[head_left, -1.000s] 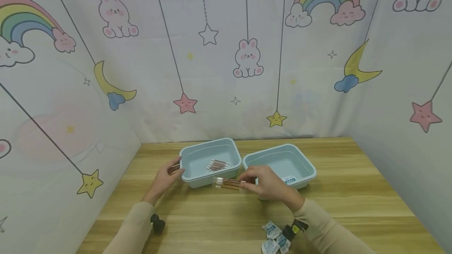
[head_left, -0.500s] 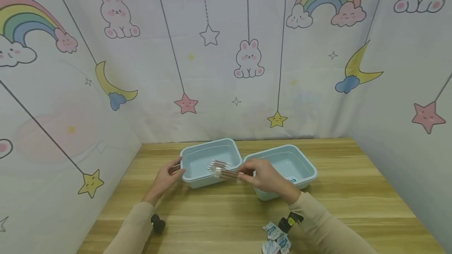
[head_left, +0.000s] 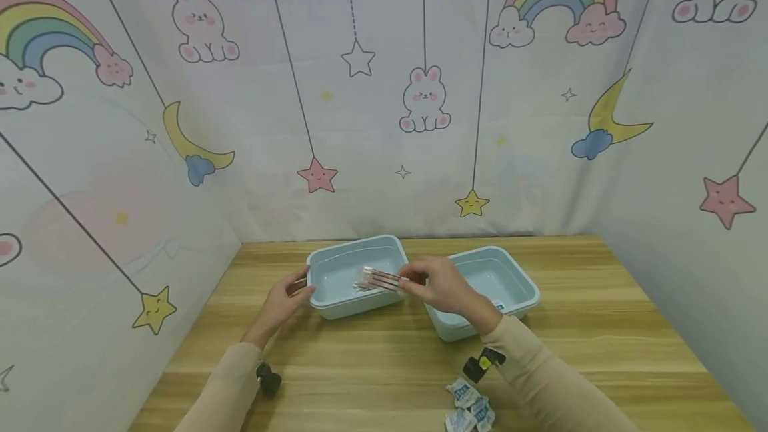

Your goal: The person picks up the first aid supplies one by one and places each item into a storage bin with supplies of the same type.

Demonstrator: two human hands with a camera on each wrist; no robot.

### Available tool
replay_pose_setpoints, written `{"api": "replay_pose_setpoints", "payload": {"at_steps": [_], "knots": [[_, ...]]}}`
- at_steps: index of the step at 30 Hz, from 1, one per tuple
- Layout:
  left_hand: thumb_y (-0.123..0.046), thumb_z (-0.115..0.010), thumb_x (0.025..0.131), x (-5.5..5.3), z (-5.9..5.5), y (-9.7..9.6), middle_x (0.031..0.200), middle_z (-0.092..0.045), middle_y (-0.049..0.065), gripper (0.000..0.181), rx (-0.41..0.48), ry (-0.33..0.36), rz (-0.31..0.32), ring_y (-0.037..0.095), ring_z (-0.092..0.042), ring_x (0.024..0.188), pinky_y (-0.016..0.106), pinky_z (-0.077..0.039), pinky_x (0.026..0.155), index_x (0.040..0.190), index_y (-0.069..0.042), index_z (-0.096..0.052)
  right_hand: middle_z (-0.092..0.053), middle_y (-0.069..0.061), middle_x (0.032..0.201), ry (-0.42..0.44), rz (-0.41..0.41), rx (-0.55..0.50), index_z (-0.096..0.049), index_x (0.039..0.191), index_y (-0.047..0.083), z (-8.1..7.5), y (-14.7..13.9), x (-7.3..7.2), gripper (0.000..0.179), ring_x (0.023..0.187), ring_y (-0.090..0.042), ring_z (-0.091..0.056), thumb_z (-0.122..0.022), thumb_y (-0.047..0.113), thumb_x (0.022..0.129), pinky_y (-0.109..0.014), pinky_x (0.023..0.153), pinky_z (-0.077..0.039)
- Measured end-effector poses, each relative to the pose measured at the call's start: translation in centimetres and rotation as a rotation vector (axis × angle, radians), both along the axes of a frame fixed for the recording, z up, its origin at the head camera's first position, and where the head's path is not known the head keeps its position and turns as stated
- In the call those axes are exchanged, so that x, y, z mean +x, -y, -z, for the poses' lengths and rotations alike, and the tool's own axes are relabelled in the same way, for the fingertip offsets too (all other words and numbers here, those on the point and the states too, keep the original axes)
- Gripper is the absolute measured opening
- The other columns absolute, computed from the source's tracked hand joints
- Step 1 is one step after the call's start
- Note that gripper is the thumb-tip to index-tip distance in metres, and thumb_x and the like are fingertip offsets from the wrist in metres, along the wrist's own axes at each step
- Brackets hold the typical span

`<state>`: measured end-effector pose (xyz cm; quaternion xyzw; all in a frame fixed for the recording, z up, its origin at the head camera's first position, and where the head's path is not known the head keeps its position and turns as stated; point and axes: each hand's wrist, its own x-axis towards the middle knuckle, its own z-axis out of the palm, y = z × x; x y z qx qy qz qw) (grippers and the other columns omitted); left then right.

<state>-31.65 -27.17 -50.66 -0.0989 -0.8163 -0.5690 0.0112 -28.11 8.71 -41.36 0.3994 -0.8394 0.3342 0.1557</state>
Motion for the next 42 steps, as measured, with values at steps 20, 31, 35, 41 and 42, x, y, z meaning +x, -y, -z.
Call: {"api": "replay_pose_setpoints", "payload": {"at_steps": [20,31,35,41,42], "knots": [[-0.013,-0.062,0.087,0.5,-1.4,-0.4,0.143,-0.033,0.023,0.06,0.05,-0.002,0.022,0.041,-0.04,0.125,0.027,-0.046,0.093,0.138,0.002,-0.034,-0.058,0.013,0.073,0.041,0.111,-0.025,-0.07,0.091,0.016,0.2,1.0,-1.8,0.011,0.061,-0.002,-0.048,-0.063,0.024,0.086,-0.018,0.052,-0.043],[-0.021,-0.064,0.086,-0.1,0.2,0.1,0.142,-0.036,0.02,0.062,0.022,-0.023,0.0,0.037,-0.044,0.123,0.025,-0.047,0.092,0.138,-0.001,-0.036,-0.062,0.009,0.078,0.118,0.148,-0.036,-0.07,0.093,0.015,0.6,1.6,-2.3,0.013,0.066,-0.003,-0.052,-0.064,0.024,0.086,-0.018,0.056,-0.047],[-0.016,-0.063,0.087,0.3,-0.6,0.0,0.142,-0.035,0.022,0.061,0.041,0.001,0.009,0.039,-0.042,0.124,0.026,-0.046,0.092,0.138,0.001,-0.035,-0.062,0.009,0.079,0.129,0.173,-0.033,-0.07,0.093,0.014,0.8,1.9,-2.7,0.014,0.066,-0.004,-0.052,-0.065,0.024,0.085,-0.018,0.056,-0.046],[-0.011,-0.06,0.088,1.3,-2.3,-0.6,0.142,-0.033,0.023,0.059,0.011,0.011,0.015,0.04,-0.041,0.125,0.028,-0.046,0.093,0.138,0.004,-0.033,-0.06,0.01,0.075,0.173,0.2,-0.007,-0.07,0.093,0.016,0.7,2.3,-3.1,0.013,0.064,-0.006,-0.05,-0.064,0.025,0.086,-0.02,0.054,-0.044],[-0.011,-0.06,0.088,1.4,-2.4,-0.7,0.142,-0.033,0.023,0.059,0.009,0.009,0.015,0.04,-0.041,0.124,0.028,-0.046,0.093,0.138,0.005,-0.033,-0.06,0.01,0.075,0.178,0.204,-0.005,-0.07,0.092,0.016,0.7,2.4,-3.2,0.013,0.064,-0.005,-0.05,-0.064,0.025,0.086,-0.02,0.054,-0.044]]}}
